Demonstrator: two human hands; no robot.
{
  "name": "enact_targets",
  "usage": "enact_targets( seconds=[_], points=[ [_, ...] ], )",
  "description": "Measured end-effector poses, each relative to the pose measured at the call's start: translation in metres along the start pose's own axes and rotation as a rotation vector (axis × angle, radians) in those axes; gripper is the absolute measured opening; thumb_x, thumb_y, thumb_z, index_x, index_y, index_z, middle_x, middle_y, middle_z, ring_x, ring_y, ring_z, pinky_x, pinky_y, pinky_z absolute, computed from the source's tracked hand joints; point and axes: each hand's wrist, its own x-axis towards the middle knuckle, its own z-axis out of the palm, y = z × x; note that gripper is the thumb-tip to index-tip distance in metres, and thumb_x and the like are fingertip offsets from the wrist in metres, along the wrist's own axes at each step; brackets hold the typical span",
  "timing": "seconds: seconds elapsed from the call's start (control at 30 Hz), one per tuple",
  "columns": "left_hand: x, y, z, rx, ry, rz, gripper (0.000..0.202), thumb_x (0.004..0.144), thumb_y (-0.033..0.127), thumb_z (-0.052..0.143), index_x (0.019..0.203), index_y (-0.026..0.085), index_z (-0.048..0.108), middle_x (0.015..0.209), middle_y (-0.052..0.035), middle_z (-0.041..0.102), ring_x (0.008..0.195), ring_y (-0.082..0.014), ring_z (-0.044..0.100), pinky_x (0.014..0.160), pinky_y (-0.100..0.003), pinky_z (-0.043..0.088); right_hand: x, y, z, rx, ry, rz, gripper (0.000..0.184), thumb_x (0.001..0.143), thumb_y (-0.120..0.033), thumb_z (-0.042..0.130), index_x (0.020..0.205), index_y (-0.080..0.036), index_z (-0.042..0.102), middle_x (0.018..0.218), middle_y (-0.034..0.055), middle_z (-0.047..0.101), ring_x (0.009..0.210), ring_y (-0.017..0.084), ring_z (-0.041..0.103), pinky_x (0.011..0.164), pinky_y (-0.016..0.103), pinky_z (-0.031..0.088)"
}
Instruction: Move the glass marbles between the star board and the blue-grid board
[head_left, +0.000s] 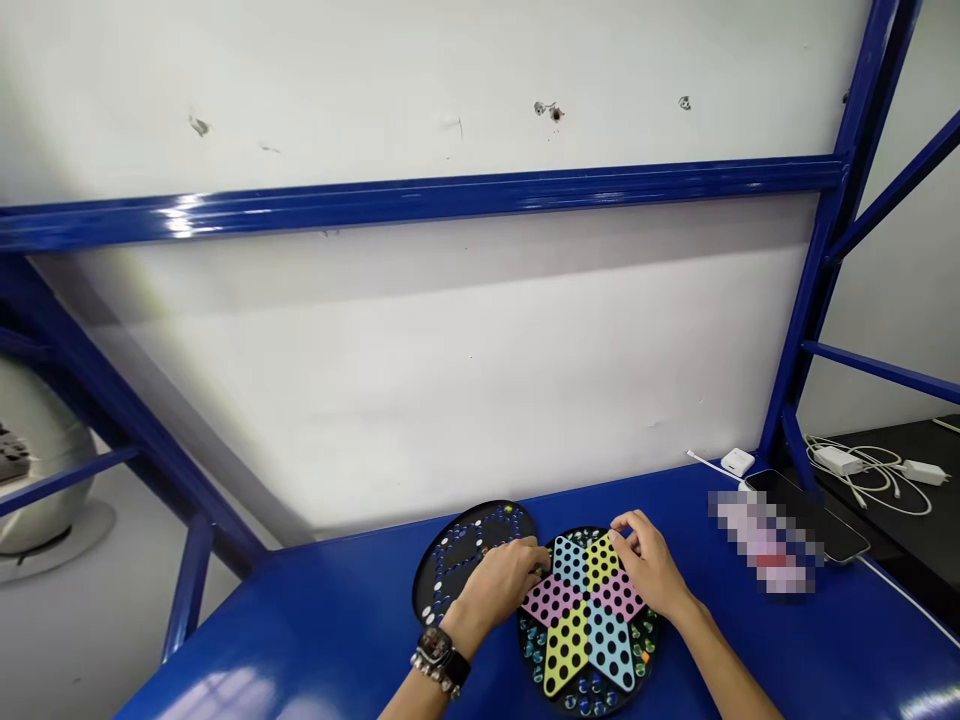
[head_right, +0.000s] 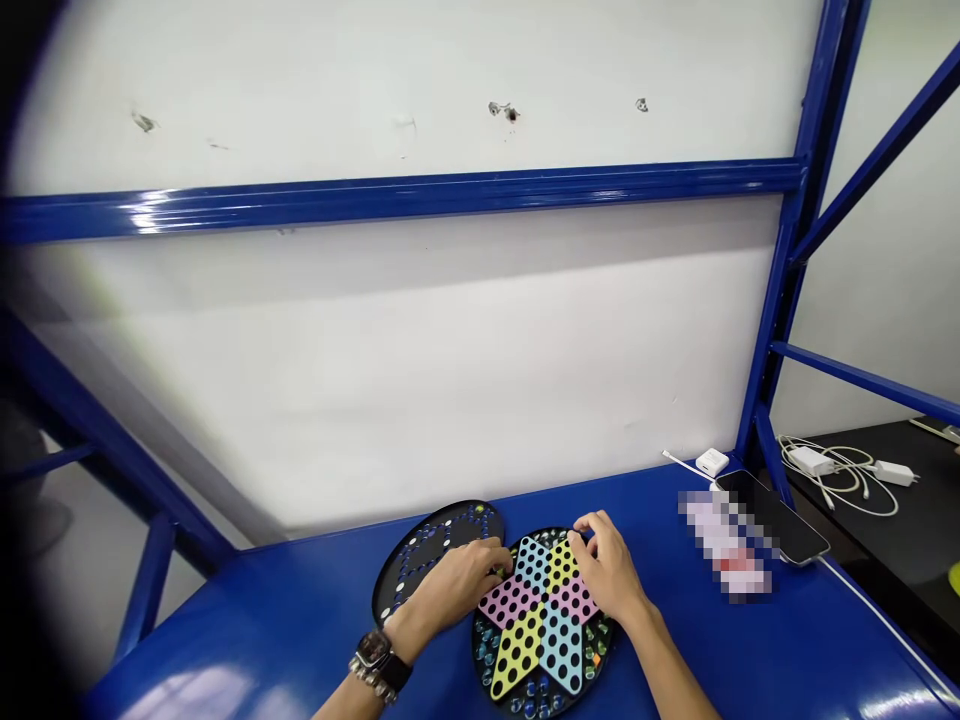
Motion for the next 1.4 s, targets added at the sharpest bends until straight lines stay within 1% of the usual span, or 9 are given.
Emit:
enact_targets(
  seconds=[0.2, 0.4, 0.5, 0.63, 0.8, 0.97, 1.17, 1.3, 1.4],
  points=[
    [-0.001, -0.041, 0.002, -0.181, 0.286, -0.178, 0.033, 0.095, 0.027, 0.043, 0.118, 0.023, 0.067, 0.119, -0.0073, 0.071, 0.107, -0.0218, 0.066, 0.092, -0.030, 0.049, 0.000, 0.001, 0.002, -0.008, -0.011, -0.008, 0.032, 0.097, -0.051, 0.047, 0.095, -0.024, 0.064, 0.097, 0.0026, 0.064, 0.070, 0.015, 0.061, 0.076, 0.033, 0.052],
    [0.003, -0.076, 0.022, -0.181, 0.201, -0.273, 0.038, 0.092, 0.030, 0.049, 0.127, 0.024, 0.064, 0.124, -0.0060, 0.071, 0.106, -0.0230, 0.068, 0.091, -0.031, 0.051, -0.001, -0.001, 0.003, -0.021, 0.002, -0.024, 0.032, 0.097, -0.051, 0.047, 0.094, -0.024, 0.064, 0.097, 0.0024, 0.064, 0.069, 0.015, 0.062, 0.074, 0.033, 0.052],
    [0.002, -0.069, 0.024, -0.210, 0.242, -0.217, 0.039, 0.094, 0.029, 0.044, 0.128, 0.024, 0.062, 0.133, -0.0061, 0.066, 0.101, -0.0203, 0.069, 0.092, -0.030, 0.051, -0.002, -0.001, 0.002, -0.030, 0.003, -0.028, 0.032, 0.098, -0.051, 0.046, 0.095, -0.025, 0.064, 0.097, 0.0025, 0.064, 0.068, 0.015, 0.061, 0.073, 0.033, 0.053],
    [0.002, -0.037, 0.016, -0.225, 0.300, -0.090, 0.036, 0.096, 0.028, 0.042, 0.125, 0.025, 0.064, 0.131, -0.0058, 0.065, 0.110, -0.0206, 0.066, 0.096, -0.030, 0.050, -0.003, -0.001, 0.002, -0.050, -0.008, -0.031, 0.032, 0.098, -0.051, 0.046, 0.096, -0.025, 0.063, 0.097, 0.0026, 0.063, 0.069, 0.016, 0.061, 0.073, 0.033, 0.053],
    [0.011, 0.005, 0.011, 0.012, 0.102, -0.071, 0.029, 0.090, 0.019, 0.055, 0.113, 0.025, 0.071, 0.116, -0.0058, 0.070, 0.110, -0.0242, 0.066, 0.093, -0.032, 0.050, -0.003, -0.002, 0.000, -0.073, -0.048, -0.009, 0.033, 0.099, -0.052, 0.043, 0.097, -0.025, 0.062, 0.099, 0.0033, 0.063, 0.072, 0.016, 0.062, 0.075, 0.033, 0.053],
    [0.019, 0.020, 0.021, 0.145, 0.082, -0.156, 0.028, 0.093, 0.014, 0.047, 0.107, 0.018, 0.071, 0.110, -0.0120, 0.070, 0.101, -0.0257, 0.067, 0.083, -0.033, 0.052, -0.002, -0.002, -0.001, -0.081, -0.046, -0.018, 0.033, 0.099, -0.053, 0.043, 0.097, -0.025, 0.061, 0.100, 0.0037, 0.062, 0.070, 0.016, 0.061, 0.072, 0.033, 0.053],
    [0.015, 0.015, 0.020, 0.116, 0.105, -0.182, 0.023, 0.095, 0.020, 0.049, 0.101, 0.018, 0.071, 0.107, -0.0113, 0.071, 0.098, -0.0254, 0.068, 0.081, -0.032, 0.051, -0.003, -0.002, -0.001, -0.116, -0.036, -0.039, 0.032, 0.099, -0.051, 0.043, 0.098, -0.025, 0.062, 0.098, 0.0032, 0.062, 0.069, 0.016, 0.060, 0.071, 0.033, 0.053],
    [0.009, -0.013, 0.008, -0.001, 0.243, -0.277, 0.032, 0.100, 0.031, 0.039, 0.113, 0.021, 0.067, 0.114, -0.0087, 0.072, 0.103, -0.0229, 0.069, 0.082, -0.030, 0.049, -0.003, -0.005, -0.002, -0.112, -0.017, -0.041, 0.030, 0.098, -0.049, 0.045, 0.097, -0.025, 0.063, 0.098, 0.0029, 0.063, 0.068, 0.015, 0.060, 0.071, 0.033, 0.053],
    [0.004, -0.040, 0.004, -0.026, 0.239, -0.402, 0.031, 0.097, 0.031, 0.043, 0.113, 0.019, 0.067, 0.111, -0.0096, 0.075, 0.103, -0.0253, 0.069, 0.081, -0.031, 0.049, -0.004, -0.008, -0.003, -0.118, -0.006, -0.050, 0.028, 0.097, -0.047, 0.046, 0.095, -0.025, 0.064, 0.097, 0.0024, 0.064, 0.067, 0.015, 0.060, 0.070, 0.032, 0.052]
  ],
)
